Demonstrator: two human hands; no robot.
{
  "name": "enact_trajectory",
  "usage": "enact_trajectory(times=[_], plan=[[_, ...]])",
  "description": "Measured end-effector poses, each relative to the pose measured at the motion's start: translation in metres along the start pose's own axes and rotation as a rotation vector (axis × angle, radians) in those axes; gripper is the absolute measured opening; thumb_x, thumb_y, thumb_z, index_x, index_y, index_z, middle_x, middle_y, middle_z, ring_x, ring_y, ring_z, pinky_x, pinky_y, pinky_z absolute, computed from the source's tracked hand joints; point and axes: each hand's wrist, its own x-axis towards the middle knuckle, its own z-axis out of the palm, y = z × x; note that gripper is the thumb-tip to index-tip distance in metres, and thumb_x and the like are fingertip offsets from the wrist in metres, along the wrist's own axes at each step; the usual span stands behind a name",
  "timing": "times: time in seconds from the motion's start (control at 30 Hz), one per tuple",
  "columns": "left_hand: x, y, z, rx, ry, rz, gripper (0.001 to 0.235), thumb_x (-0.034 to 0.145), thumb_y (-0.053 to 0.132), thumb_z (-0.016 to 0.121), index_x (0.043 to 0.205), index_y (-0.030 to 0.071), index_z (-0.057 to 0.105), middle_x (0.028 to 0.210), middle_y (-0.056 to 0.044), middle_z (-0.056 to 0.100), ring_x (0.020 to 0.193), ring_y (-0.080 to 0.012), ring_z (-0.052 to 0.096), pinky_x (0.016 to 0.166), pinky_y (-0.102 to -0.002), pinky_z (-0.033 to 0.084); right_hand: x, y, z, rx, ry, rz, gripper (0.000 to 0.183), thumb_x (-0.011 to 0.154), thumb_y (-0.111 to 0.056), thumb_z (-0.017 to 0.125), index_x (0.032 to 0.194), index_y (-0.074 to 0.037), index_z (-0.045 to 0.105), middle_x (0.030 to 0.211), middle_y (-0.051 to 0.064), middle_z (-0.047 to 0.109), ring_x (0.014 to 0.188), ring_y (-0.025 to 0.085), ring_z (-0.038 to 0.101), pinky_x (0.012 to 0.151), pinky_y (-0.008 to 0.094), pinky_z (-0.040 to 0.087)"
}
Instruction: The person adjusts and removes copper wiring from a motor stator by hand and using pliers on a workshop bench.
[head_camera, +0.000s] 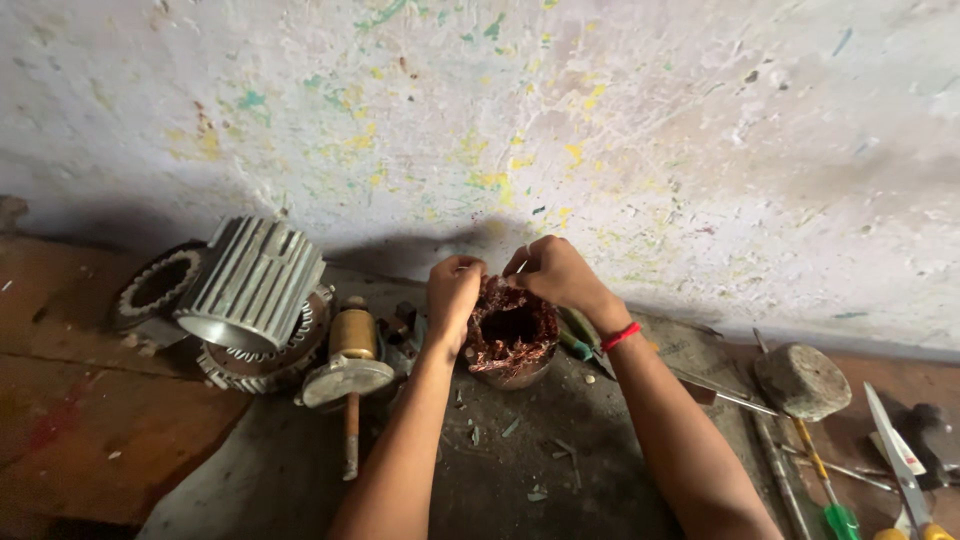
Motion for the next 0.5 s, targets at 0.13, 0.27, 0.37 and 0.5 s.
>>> enact_trajectory(times=[0.13,0.27,0.37,0.5], plan=[[-0.001,0.001,-0.003,-0.012,-0.010,-0.032,0.018,0.085,0.009,0.065,0.093,-0.003,0.075,0.081,-0.011,0.075,0.074,-0.0173,0.068,0.070,-0.031,0.052,-0.003,-0.009,0.006,-0.073,0.047,0.047,0.018,0.079,-0.010,0.075,0.096,-0.009,0.082,0.081,0.010,0.080,0.069,0.018,0.073,0.066,0.033,0.057],[-0.002,0.000,-0.004,-0.013,-0.032,-0.054,0.017,0.083,0.010,0.065,0.093,-0.001,0.074,0.081,-0.008,0.075,0.074,-0.0163,0.069,0.071,-0.029,0.053,-0.005,-0.014,0.007,-0.073,0.085,0.127,0.020,0.076,-0.014,0.077,0.095,-0.011,0.083,0.082,0.009,0.080,0.070,0.018,0.074,0.069,0.032,0.058],[0.001,-0.005,-0.003,-0.037,-0.013,-0.035,0.016,0.083,0.009,0.065,0.091,-0.002,0.074,0.079,-0.009,0.074,0.071,-0.0170,0.068,0.068,-0.030,0.052,-0.007,-0.014,0.008,-0.049,0.115,0.204,0.020,0.075,-0.016,0.079,0.094,-0.011,0.084,0.079,0.011,0.079,0.070,0.018,0.074,0.070,0.031,0.058],[0.009,-0.015,0.001,-0.126,-0.028,-0.022,0.014,0.082,0.008,0.065,0.089,-0.002,0.073,0.078,-0.009,0.073,0.070,-0.0160,0.067,0.066,-0.030,0.052,-0.012,-0.007,0.009,0.024,0.149,0.168,0.019,0.075,-0.016,0.079,0.093,-0.009,0.083,0.076,0.012,0.079,0.068,0.018,0.073,0.067,0.032,0.058]])
